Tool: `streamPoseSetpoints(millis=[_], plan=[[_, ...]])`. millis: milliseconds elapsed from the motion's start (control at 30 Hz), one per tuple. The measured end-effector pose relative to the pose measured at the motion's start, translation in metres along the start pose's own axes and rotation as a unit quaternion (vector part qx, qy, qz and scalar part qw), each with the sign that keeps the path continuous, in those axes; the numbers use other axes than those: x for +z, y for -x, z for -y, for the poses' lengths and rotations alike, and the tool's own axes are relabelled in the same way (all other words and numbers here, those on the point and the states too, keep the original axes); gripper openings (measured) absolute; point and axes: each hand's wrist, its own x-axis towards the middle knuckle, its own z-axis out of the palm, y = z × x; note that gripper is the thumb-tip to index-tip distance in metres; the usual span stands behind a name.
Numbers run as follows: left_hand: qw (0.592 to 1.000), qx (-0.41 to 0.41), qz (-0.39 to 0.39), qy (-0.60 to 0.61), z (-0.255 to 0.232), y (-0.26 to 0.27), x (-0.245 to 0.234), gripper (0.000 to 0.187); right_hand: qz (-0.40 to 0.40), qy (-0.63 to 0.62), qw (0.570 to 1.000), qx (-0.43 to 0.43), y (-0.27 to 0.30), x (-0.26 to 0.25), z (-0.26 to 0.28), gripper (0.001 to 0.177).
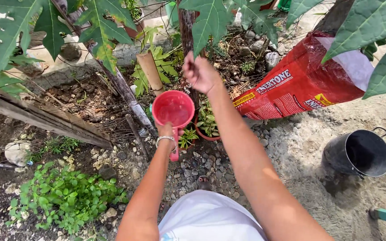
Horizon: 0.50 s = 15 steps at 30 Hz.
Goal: The person is watering different plants in the garden using a red mug and a blue bucket.
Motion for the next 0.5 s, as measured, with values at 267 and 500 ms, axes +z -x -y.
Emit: streamPoseSetpoints(millis=[267, 500], plan=[[0.999, 0.016, -0.013, -0.025, -0.063, -0.024, -0.015, 0.056, -0.157, 0.63, 0.757, -0.072, -0.028, -0.111, 0.042, 0.026], [0.987, 0.023, 0.118, -0.104, -0.111, -0.027, 0.006, 0.043, -0.109, 0.577, 0.808, -0.035, -0.009, -0.041, 0.05, 0.026]])
